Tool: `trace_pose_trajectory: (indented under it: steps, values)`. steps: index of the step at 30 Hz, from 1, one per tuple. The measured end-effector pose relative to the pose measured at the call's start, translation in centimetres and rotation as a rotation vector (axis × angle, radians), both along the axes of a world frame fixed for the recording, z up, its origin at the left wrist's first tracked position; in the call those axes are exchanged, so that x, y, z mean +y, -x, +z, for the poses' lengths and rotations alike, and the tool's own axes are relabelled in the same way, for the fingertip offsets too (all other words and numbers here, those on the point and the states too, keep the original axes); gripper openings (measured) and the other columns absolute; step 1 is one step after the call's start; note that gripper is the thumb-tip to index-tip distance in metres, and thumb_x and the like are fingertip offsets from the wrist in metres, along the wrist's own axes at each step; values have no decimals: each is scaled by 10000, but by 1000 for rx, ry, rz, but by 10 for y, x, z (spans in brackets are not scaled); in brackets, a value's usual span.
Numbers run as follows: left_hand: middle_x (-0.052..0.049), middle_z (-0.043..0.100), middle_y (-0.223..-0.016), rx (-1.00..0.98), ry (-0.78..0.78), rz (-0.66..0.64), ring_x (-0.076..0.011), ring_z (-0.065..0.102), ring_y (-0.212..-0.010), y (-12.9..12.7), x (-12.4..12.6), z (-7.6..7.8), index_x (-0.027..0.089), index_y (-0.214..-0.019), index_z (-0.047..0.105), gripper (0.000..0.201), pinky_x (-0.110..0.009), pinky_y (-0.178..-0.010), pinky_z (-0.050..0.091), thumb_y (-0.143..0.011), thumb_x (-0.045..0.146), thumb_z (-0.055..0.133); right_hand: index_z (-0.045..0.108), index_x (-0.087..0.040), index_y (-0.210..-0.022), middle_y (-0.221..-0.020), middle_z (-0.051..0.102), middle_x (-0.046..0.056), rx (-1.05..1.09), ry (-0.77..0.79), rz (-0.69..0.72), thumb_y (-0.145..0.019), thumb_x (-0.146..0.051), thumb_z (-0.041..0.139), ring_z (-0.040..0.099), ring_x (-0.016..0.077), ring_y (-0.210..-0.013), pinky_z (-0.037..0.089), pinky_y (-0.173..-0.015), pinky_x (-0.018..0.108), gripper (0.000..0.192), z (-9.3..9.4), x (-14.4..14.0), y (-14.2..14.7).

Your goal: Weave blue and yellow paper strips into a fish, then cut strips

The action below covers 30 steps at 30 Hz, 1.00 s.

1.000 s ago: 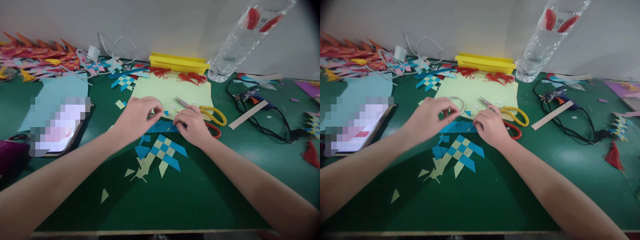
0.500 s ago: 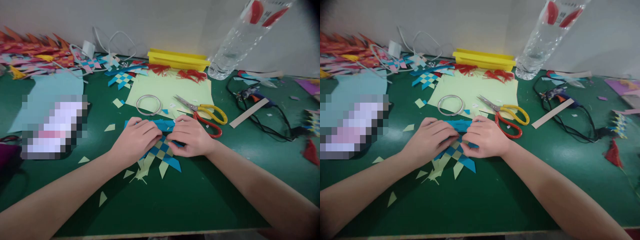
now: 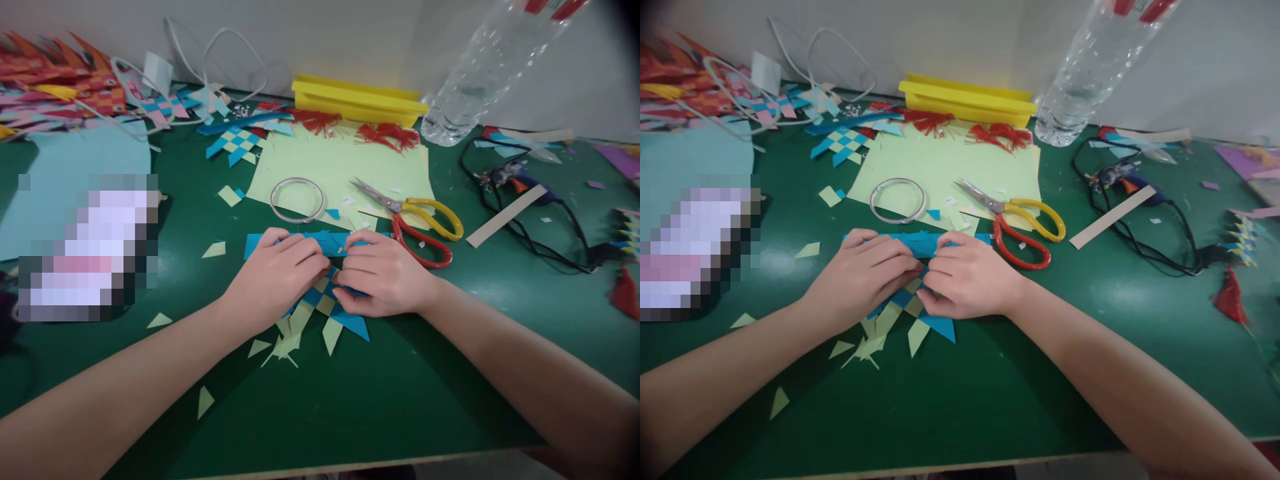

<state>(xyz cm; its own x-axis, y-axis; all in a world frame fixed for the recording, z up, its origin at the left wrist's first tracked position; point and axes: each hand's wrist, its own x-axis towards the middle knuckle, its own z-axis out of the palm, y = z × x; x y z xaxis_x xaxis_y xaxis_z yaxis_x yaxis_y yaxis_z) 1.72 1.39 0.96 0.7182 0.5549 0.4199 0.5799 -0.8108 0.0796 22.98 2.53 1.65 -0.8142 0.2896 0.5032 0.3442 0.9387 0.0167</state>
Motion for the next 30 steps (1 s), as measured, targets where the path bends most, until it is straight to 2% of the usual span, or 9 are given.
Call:
trace_pose_trajectory:
  steps: [13,30]
  values:
    - [-7,657,-842,2,-4,36,-172,601,-779,2,1,-2,190,-894,616,198,-367,-779,358,-999,169,449,597,-207,-620,-593,627,-22,-21,35,-25,-916,-222,498,531,114,-576,519,-788,292,312,-2,0,1]
    - [-4,647,-847,8,27,22,-158,569,-764,2,0,0,180,-898,625,201,-356,-800,340,-996,143,454,609,-185,-623,-585,612,-8,-29,20,-29,-927,-228,492,522,124,-581,506,-728,285,329,-2,1,1]
